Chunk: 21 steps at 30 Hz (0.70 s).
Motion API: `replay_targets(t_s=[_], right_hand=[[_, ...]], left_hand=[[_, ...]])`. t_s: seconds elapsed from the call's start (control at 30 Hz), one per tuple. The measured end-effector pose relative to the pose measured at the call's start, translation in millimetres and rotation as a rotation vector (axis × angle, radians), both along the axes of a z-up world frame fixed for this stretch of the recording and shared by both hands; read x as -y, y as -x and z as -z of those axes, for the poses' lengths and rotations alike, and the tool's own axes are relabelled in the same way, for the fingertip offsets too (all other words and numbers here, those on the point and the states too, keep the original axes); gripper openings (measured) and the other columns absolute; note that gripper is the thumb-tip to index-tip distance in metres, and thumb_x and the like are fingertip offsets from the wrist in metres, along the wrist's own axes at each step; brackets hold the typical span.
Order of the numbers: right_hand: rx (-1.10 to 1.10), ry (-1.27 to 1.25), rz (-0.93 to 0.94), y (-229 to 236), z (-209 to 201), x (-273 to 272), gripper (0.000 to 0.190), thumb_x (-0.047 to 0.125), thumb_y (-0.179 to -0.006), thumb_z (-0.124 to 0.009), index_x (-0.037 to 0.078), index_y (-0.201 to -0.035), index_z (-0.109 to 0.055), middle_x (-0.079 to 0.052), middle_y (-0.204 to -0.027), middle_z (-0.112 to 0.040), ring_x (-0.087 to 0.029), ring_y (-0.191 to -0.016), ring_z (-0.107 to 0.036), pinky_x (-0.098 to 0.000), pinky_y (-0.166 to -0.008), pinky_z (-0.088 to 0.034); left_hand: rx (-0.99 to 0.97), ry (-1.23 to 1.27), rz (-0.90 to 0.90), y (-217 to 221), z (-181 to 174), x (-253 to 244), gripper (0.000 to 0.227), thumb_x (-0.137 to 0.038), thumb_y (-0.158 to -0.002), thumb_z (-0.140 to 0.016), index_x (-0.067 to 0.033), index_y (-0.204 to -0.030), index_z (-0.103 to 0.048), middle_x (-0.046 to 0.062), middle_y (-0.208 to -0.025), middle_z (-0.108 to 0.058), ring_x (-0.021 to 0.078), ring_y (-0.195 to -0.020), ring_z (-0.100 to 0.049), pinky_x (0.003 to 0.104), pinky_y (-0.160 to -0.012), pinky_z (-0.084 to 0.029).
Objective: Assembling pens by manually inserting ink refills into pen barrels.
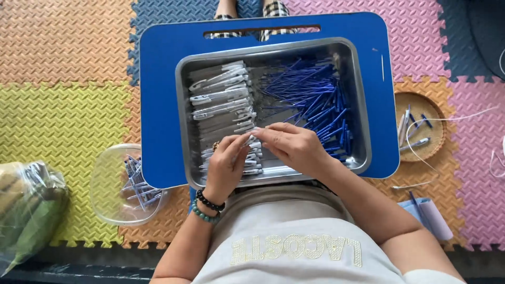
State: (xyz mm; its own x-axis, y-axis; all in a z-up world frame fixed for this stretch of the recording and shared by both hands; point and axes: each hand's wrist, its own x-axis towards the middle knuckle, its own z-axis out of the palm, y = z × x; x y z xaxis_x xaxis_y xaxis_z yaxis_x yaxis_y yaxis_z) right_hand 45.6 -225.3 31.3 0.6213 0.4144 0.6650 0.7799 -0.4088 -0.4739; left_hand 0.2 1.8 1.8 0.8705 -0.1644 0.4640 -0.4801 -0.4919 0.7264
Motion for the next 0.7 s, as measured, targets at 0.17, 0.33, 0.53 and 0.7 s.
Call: replay_targets(t_s=[0.17,0.33,0.53,0.7], right_hand=[[0.001,0.016,-0.004,5,1,5,0.024,0.008,-0.104,-0.081,0.011,-0.127,-0.086,-0.007,-0.117,-0.089,-0.028,-0.108,-0.083,-0.0348,-0.086,-0.070],[-0.031,-0.017,0.093,3,13,8,0.017,0.008,-0.099,-0.087,0.014,-0.115,-0.090,-0.002,-0.106,-0.090,-0.022,-0.103,-0.084,-0.0295,-0.083,-0.069],[-0.005,-0.048,0.143,4,17,1,0.019,0.011,-0.095,-0.092,0.013,-0.113,-0.091,-0.004,-0.101,-0.089,-0.021,-0.099,-0.083,-0.0276,-0.079,-0.069],[0.027,-0.047,0.186,10,9,-6,0.017,0.011,-0.097,-0.090,0.013,-0.114,-0.091,-0.003,-0.102,-0.089,-0.021,-0.100,-0.083,-0.0288,-0.079,-0.070]], left_hand=[[0.035,-0.007,0.007,2,0,-1,0.041,0.000,-0.105,-0.076,-0.0111,-0.145,-0.077,0.010,-0.118,-0.079,0.0346,-0.093,-0.081,0.042,-0.075,-0.066],[0.033,-0.015,0.058,1,-7,3,0.040,-0.004,-0.105,-0.076,-0.0135,-0.144,-0.078,0.008,-0.117,-0.081,0.0320,-0.092,-0.083,0.041,-0.072,-0.067],[0.070,0.000,0.036,-1,-3,1,0.039,-0.003,-0.104,-0.078,-0.0115,-0.142,-0.079,0.010,-0.113,-0.081,0.0332,-0.089,-0.082,0.041,-0.072,-0.066],[0.080,0.004,0.038,1,-3,1,0.037,-0.004,-0.104,-0.078,-0.0097,-0.140,-0.080,0.010,-0.115,-0.081,0.0333,-0.089,-0.082,0.040,-0.072,-0.066]])
